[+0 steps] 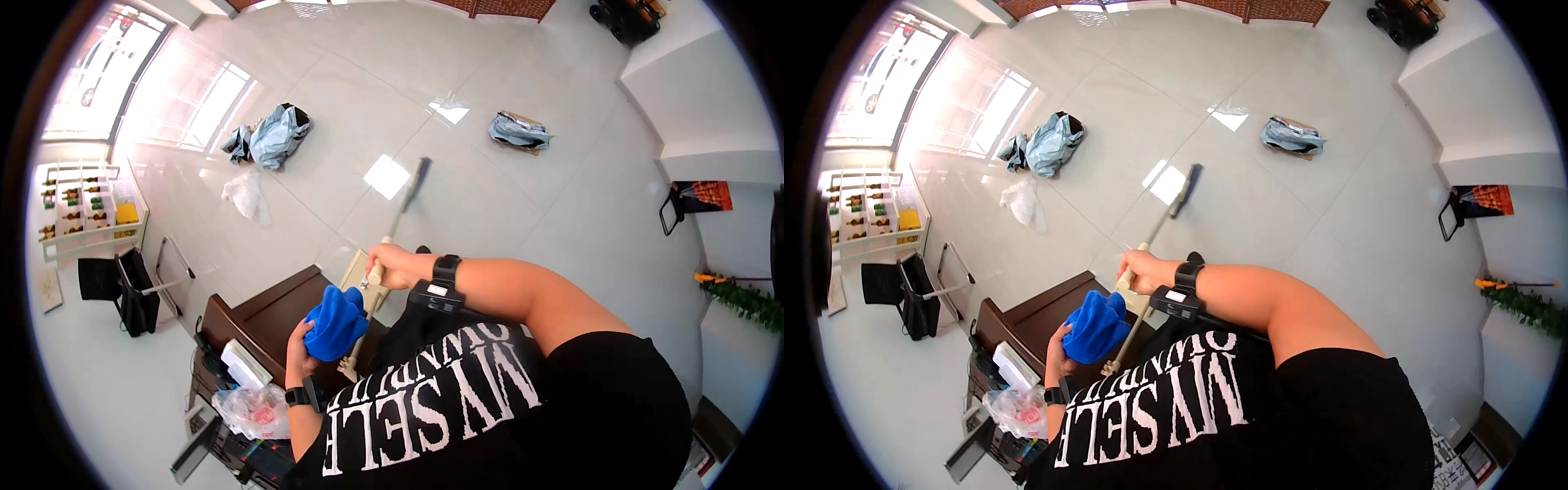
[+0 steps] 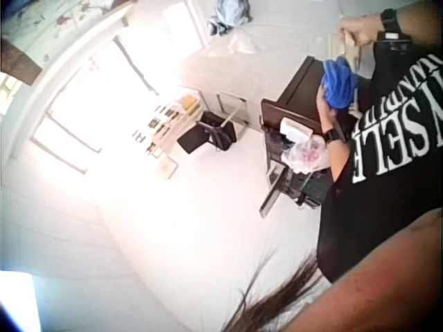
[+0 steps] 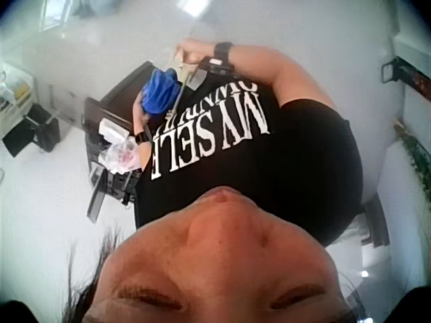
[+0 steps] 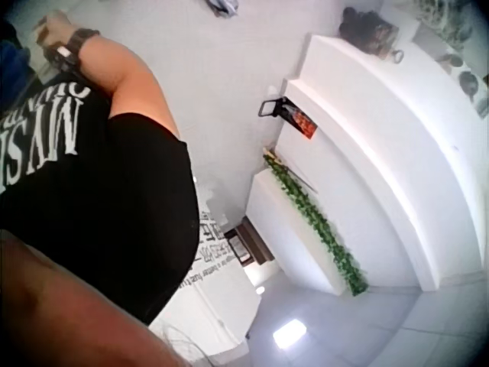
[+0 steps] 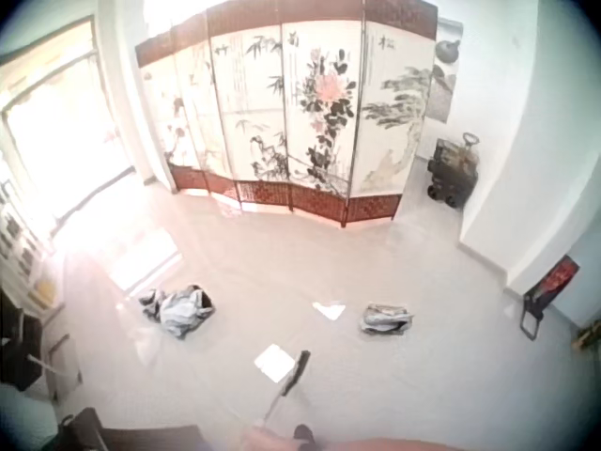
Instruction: The person sweeps the floor using a broom and a dustpan, gathering debris and pushing it into the dustpan across various sections of the room.
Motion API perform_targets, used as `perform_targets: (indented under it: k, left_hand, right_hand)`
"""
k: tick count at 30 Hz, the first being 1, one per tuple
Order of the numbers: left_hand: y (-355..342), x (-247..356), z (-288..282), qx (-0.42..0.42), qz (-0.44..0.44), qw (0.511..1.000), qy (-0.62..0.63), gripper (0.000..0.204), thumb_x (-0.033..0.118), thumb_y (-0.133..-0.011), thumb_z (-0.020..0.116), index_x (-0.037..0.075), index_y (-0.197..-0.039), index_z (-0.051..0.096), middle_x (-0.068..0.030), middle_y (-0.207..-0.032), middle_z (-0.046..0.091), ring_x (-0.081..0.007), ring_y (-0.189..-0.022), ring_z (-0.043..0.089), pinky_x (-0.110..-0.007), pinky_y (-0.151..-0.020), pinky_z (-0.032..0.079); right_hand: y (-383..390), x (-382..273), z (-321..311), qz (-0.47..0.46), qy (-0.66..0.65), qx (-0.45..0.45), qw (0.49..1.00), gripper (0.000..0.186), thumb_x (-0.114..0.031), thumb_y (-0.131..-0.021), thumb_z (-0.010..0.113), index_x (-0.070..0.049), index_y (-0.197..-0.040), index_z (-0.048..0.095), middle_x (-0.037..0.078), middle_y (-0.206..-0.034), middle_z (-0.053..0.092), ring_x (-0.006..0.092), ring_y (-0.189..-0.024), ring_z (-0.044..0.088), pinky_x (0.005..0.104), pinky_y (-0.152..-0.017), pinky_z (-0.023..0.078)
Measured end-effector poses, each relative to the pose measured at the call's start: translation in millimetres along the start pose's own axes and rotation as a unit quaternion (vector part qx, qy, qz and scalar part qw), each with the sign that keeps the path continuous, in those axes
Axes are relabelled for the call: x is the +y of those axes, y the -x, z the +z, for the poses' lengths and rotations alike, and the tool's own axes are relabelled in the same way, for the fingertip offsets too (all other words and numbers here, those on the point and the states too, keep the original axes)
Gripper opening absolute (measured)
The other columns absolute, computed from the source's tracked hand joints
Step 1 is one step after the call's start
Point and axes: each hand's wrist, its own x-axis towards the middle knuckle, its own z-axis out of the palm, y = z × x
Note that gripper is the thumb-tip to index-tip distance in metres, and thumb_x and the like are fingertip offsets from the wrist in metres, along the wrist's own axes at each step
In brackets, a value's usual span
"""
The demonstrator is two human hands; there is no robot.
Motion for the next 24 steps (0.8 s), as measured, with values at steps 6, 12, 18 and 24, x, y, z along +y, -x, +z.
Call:
perform_targets:
  k: [6, 12, 18, 24]
  left_hand:
    - [-48, 17, -9, -0.009, -0.047, 0.999, -0.022, 0.035, 0.014, -0.077, 0.05, 0.001, -0.109, 0.046, -0.0142, -0.1, 0.056, -0.0262, -0.089, 0.055, -0.041, -0.082, 0.045]
    - [-90, 37, 36, -0.076, -0.136, 0.986, -0.057, 0.04, 0.023, -0.078, 0.049, 0.0, -0.11, 0.045, -0.0178, -0.102, 0.055, -0.0311, -0.093, 0.055, -0.044, -0.084, 0.043]
    - [-138, 39, 56, -0.078, -0.143, 0.971, -0.174, 0.044, 0.025, -0.076, 0.049, -0.003, -0.11, 0.045, -0.0203, -0.102, 0.055, -0.0338, -0.087, 0.057, -0.045, -0.08, 0.045]
    - [-143, 32, 81, -0.006, -0.13, 0.932, -0.338, 0.039, 0.025, -0.077, 0.048, -0.004, -0.102, 0.05, -0.0185, -0.09, 0.059, -0.0307, -0.079, 0.059, -0.042, -0.073, 0.048]
  right_hand:
    - [4, -41, -42, -0.031, -0.115, -0.042, 0.992, 0.012, -0.006, -0.077, 0.044, -0.007, -0.069, 0.037, -0.003, -0.056, 0.039, 0.0032, -0.043, 0.038, 0.0158, -0.035, 0.03]
    - [88, -67, -127, -0.153, 0.114, 0.049, 0.98, 0.013, -0.009, -0.08, 0.047, -0.006, -0.07, 0.039, 0.0, -0.054, 0.041, 0.0075, -0.042, 0.039, 0.0199, -0.036, 0.033]
    - [195, -15, -206, -0.192, 0.214, 0.225, 0.931, 0.012, -0.014, -0.08, 0.053, -0.006, -0.076, 0.045, 0.001, -0.056, 0.046, 0.0102, -0.044, 0.044, 0.024, -0.04, 0.04]
    - [261, 69, -301, -0.224, 0.137, 0.288, 0.921, 0.013, -0.015, -0.08, 0.054, -0.008, -0.075, 0.045, -0.002, -0.055, 0.041, 0.008, -0.041, 0.039, 0.0235, -0.038, 0.035]
